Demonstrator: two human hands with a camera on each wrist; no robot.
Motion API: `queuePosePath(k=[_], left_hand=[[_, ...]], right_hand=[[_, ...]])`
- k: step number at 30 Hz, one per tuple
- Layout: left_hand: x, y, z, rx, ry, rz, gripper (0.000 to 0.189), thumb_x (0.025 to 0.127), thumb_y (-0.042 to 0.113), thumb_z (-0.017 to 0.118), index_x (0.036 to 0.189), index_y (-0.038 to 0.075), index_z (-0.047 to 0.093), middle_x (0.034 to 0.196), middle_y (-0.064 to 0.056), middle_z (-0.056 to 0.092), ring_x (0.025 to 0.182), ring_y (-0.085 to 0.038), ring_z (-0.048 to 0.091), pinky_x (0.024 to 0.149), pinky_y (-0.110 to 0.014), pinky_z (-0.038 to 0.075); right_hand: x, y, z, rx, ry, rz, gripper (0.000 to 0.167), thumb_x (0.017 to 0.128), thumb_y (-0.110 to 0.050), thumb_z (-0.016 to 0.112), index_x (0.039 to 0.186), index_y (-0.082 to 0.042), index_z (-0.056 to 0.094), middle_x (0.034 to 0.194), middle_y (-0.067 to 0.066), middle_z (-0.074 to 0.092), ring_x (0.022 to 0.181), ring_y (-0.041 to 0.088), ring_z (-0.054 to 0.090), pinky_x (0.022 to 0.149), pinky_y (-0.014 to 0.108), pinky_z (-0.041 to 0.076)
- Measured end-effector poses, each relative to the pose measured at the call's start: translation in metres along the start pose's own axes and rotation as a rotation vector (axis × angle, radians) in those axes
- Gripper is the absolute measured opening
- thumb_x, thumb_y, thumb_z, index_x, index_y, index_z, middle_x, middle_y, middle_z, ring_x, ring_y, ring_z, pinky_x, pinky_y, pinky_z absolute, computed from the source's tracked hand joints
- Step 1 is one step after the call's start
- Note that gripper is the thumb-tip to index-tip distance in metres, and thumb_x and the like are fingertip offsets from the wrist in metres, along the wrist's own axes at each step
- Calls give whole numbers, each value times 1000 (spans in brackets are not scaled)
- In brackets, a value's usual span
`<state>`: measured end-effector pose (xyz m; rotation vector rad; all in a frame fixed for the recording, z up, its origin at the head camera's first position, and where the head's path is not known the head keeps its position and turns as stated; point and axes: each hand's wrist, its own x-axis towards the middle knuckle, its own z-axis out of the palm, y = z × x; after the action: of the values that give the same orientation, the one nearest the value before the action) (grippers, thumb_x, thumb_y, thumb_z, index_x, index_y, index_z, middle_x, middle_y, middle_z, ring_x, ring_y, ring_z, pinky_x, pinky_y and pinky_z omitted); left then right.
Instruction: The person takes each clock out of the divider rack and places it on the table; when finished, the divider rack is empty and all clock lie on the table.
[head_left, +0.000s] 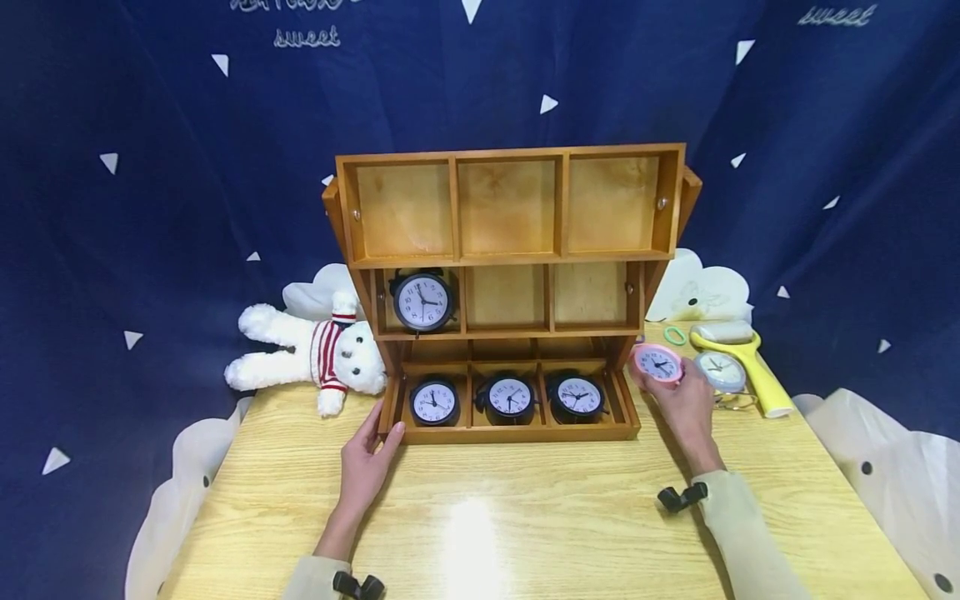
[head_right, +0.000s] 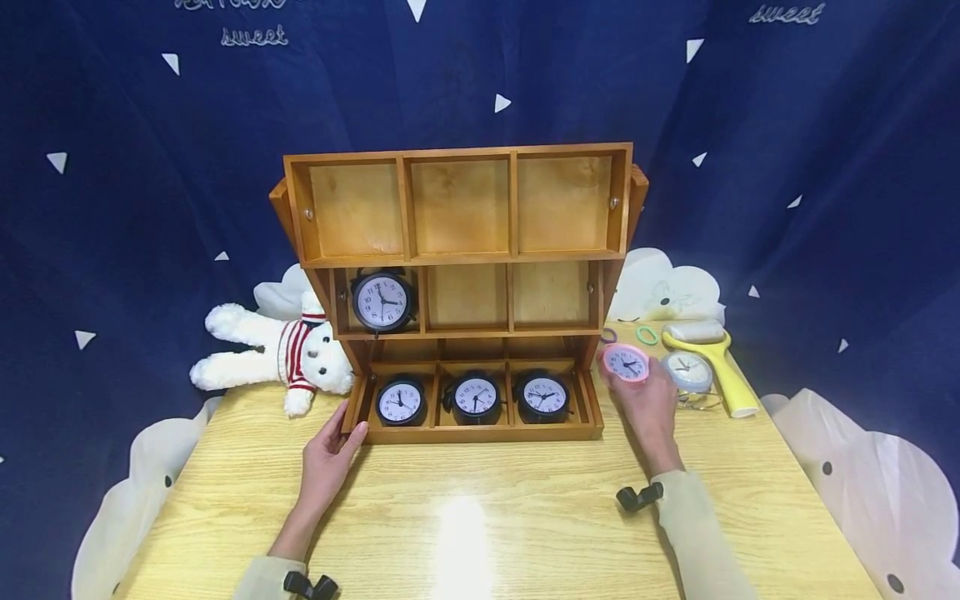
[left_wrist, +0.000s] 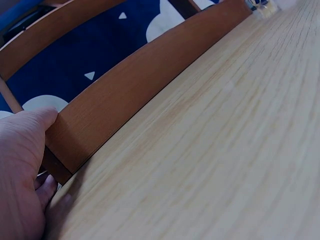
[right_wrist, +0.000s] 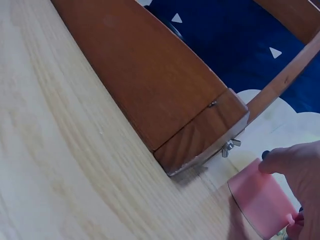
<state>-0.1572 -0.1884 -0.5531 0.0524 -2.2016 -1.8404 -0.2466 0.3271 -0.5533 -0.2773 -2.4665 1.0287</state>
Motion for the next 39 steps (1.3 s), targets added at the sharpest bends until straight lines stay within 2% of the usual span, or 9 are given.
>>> queuePosePath(k=[6,10,13,20,29,32,34,36,39], left_hand=[[-1,1,1,-9,7,-3,60,98,10,75,151,-3,51,150,-21,54,133,-33,57,112,-38,44],[0,1,2,-3,2,13,61,98,11,75,152,-3,50,151,-22,53,134,-34,56,111,-37,44],[1,1,2,1,1,16,60,98,12,75,152,-3,50,150,-23,53,134,-33,57,111,-37,45],[0,2,0,14,7,7,60,98,12,75,151,-3,51,149,-22,54,133,-33,57,112,-39,45],[0,1,0,15,2,18,60,98,10,75,151,-4,50,149,-23,54,133,-33,57,112,-42,45],[0,2,0,11,4,21,60,98,10,75,151,-4,51,149,-23,54,133,-33,57,112,-42,45],[0,1,0,8,5,9,60,98,9,75,151,-4,51,150,-22,54,134,-33,56,112,-42,44],[3,-10,1,7,11,9,60,98,13,75,152,0,52,151,-19,54,134,-31,56,113,-38,44],[6,-27,1,12,20,7,60,98,18,76,153,6,53,152,-15,55,134,-28,56,112,-34,44]], right_hand=[[-5,-8,-9,0,9,23,53,89,-22,82,127,9,61,114,31,67,102,45,64,85,57,57],[-6,-12,-14,-13,70,-16,52,89,-24,82,124,9,62,105,29,66,94,42,60,78,53,51],[-8,-15,-16,-9,102,-46,58,89,-23,81,130,11,60,107,32,66,96,45,60,82,57,50],[-18,-30,-25,80,69,-67,67,90,-23,79,144,7,54,137,35,60,123,53,59,106,65,48],[-34,-44,-32,159,-8,-121,69,92,-19,79,150,4,50,145,30,57,127,53,57,106,66,49],[-38,-44,-31,170,-17,-142,68,92,-17,80,149,4,51,145,29,58,127,53,58,105,63,50],[-41,-44,-30,184,-25,-152,66,91,-15,80,149,3,53,144,30,58,126,53,58,107,48,55],[-43,-44,-29,196,-31,-174,65,90,-12,81,147,3,55,142,31,59,125,54,59,108,35,55],[-45,-48,-27,218,-62,-195,67,88,-12,83,147,3,55,141,32,58,125,55,58,108,37,54]])
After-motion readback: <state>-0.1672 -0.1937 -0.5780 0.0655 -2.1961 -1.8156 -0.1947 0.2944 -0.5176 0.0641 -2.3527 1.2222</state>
